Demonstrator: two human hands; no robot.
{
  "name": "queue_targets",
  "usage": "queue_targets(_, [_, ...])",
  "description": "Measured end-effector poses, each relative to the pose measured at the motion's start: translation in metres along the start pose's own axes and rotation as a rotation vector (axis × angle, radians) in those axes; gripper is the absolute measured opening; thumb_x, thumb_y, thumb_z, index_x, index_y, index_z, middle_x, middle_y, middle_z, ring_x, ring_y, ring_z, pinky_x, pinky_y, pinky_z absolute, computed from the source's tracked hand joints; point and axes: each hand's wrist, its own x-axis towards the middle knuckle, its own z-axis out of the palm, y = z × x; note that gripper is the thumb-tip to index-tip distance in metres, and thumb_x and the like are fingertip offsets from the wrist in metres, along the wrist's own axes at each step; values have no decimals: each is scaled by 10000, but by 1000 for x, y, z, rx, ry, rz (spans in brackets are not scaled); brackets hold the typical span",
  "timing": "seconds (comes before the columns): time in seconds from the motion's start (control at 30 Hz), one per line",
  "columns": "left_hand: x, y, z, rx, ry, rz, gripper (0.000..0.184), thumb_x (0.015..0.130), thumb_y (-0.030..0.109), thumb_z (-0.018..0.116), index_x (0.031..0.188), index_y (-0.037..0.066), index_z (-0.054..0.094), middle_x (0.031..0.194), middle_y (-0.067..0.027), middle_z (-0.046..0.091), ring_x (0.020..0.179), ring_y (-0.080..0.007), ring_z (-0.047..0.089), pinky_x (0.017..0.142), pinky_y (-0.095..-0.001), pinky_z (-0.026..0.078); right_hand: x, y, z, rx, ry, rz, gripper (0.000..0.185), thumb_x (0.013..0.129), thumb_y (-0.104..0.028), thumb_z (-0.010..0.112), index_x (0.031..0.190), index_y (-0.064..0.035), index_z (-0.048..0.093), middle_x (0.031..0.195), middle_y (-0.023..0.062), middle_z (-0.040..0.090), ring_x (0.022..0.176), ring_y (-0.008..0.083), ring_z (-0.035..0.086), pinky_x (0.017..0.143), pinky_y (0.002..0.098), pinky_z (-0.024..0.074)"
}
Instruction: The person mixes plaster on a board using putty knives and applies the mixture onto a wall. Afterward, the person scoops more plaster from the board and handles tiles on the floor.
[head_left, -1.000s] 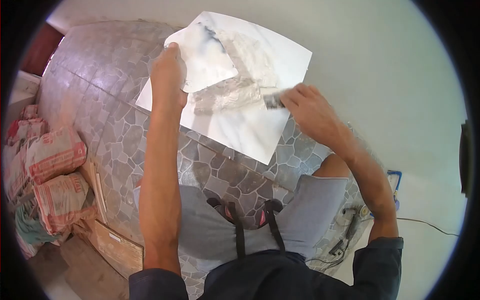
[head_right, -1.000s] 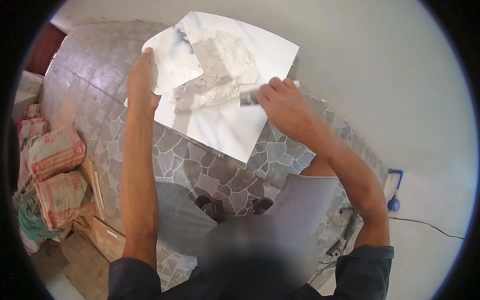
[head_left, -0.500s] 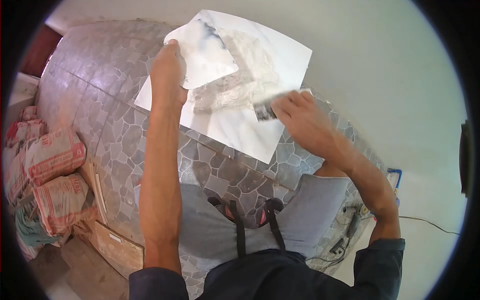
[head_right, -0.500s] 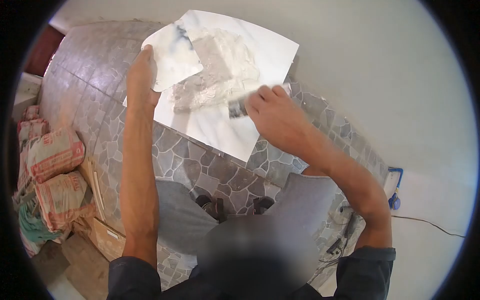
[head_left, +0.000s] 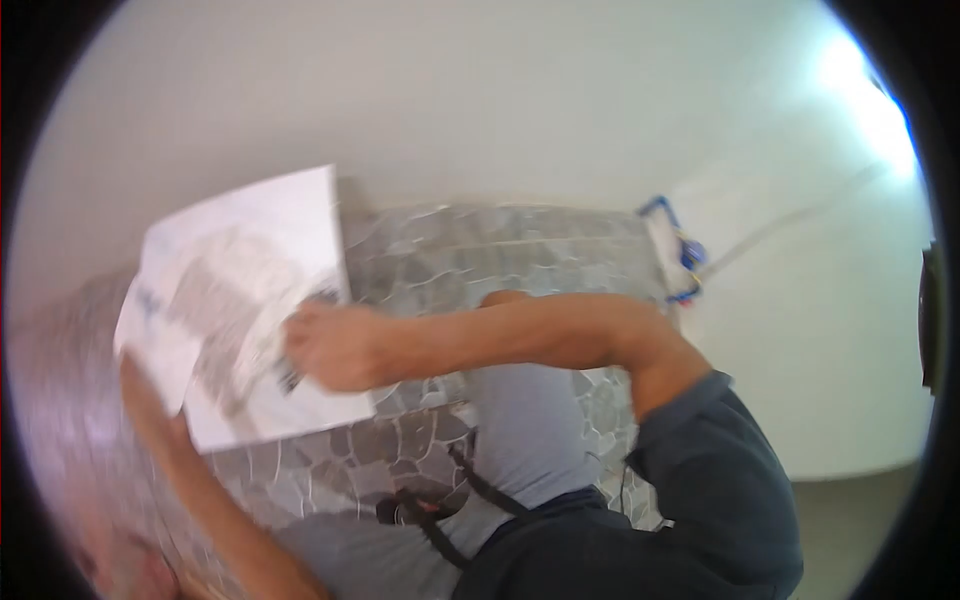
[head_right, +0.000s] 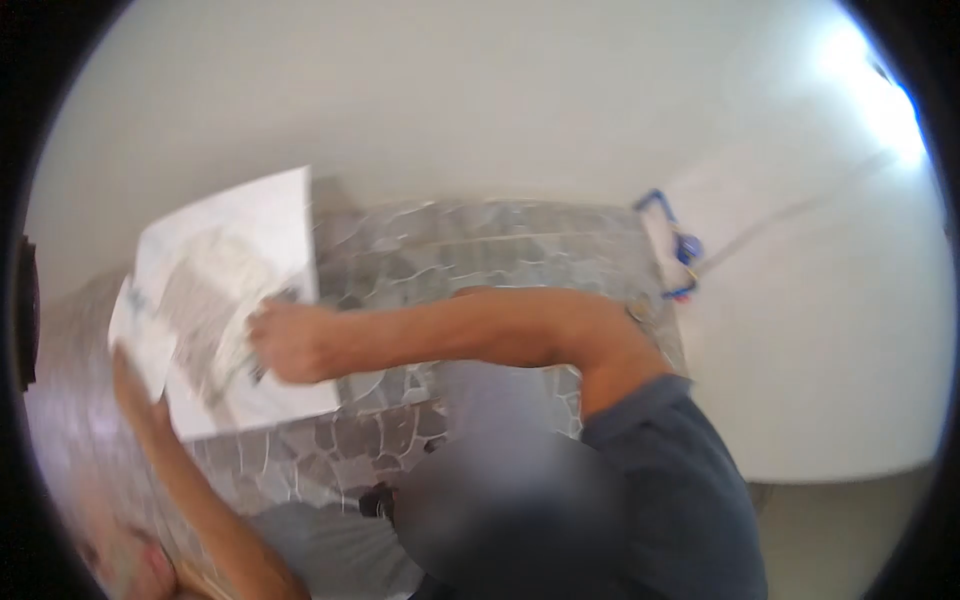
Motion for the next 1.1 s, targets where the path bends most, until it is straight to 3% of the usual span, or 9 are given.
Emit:
queue_targets(0.07, [-10, 16, 19, -149, 8, -161, 466, 1003, 268, 474, 1338, -55, 465, 1302, -161, 556, 1133, -258, 599, 948, -367, 521, -5, -3, 39, -97, 53, 17, 189, 770, -150, 557, 767, -7, 681, 862, 95, 620, 937, 258, 542, 852, 383, 421])
queue_targets(0.17, [15, -8, 2, -42, 3, -70, 470, 991, 297, 495, 1302, -55, 490, 1272, -145, 573, 1090, -261, 618, 902, -366, 539, -7, -7, 15, -133, -12, -88, 176, 742, -176, 598, 749, -44, 715, 870, 75, 654, 935, 245, 555, 785, 393, 420])
queue_targets(0.27, [-3, 3, 24, -166, -27, -207, 469, 987, 294, 502, 1304, -51, 488, 1267, -137, 577, 1081, -261, 618, 886, -369, 543, -2, -7, 8, -310, 200, -75, 164, 732, -184, 606, 719, -62, 715, 840, 58, 652, 915, 242, 555, 757, 389, 425])
queue_targets(0.37, [7, -4, 23, -140, 10, -165, 486, 982, 308, 511, 1315, -45, 479, 1270, -132, 574, 1083, -263, 614, 880, -381, 538, -7, -7, 34, -222, -20, -118, 152, 731, -188, 610, 713, -84, 719, 816, 45, 650, 904, 243, 561, 768, 383, 423])
queue_targets(0.47, [-10, 6, 38, -134, 19, -207, 502, 975, 322, 521, 1322, -37, 472, 1276, -132, 567, 1094, -269, 608, 874, -393, 533, -7, -4, 6, -317, 198, -37, 141, 731, -182, 612, 725, -98, 725, 824, 45, 659, 911, 248, 573, 783, 386, 430])
queue_targets(0.57, [-9, 8, 40, -80, 72, -177, 510, 970, 335, 526, 1324, -28, 473, 1283, -134, 561, 1101, -273, 603, 868, -396, 530, -14, 3, 34, -223, 17, -98, 141, 737, -186, 612, 746, -100, 723, 845, 44, 664, 928, 246, 578, 795, 385, 434])
queue_targets(0.67, [0, 3, 34, -122, 25, -245, 504, 971, 329, 521, 1329, -23, 472, 1279, -136, 561, 1103, -278, 600, 869, -399, 528, -11, 3, 0, -250, 122, -44, 153, 750, -185, 594, 762, -74, 698, 837, 31, 627, 923, 234, 552, 799, 354, 405])
queue_targets(0.97, [6, -1, 27, -157, 6, -213, 466, 978, 289, 508, 1298, -48, 485, 1245, -150, 576, 1062, -274, 618, 837, -390, 545, -9, 10, 11, -289, 171, 41, 162, 764, -204, 594, 767, -81, 699, 853, 17, 630, 939, 215, 544, 804, 347, 405])
queue_targets(1.1, [10, -2, 27, -146, 63, -183, 454, 977, 273, 509, 1294, -51, 486, 1227, -150, 585, 1035, -269, 628, 828, -381, 549, -8, 12, 19, -256, 55, 28, 153, 770, -197, 593, 758, -81, 693, 852, 21, 623, 940, 212, 540, 815, 338, 403])
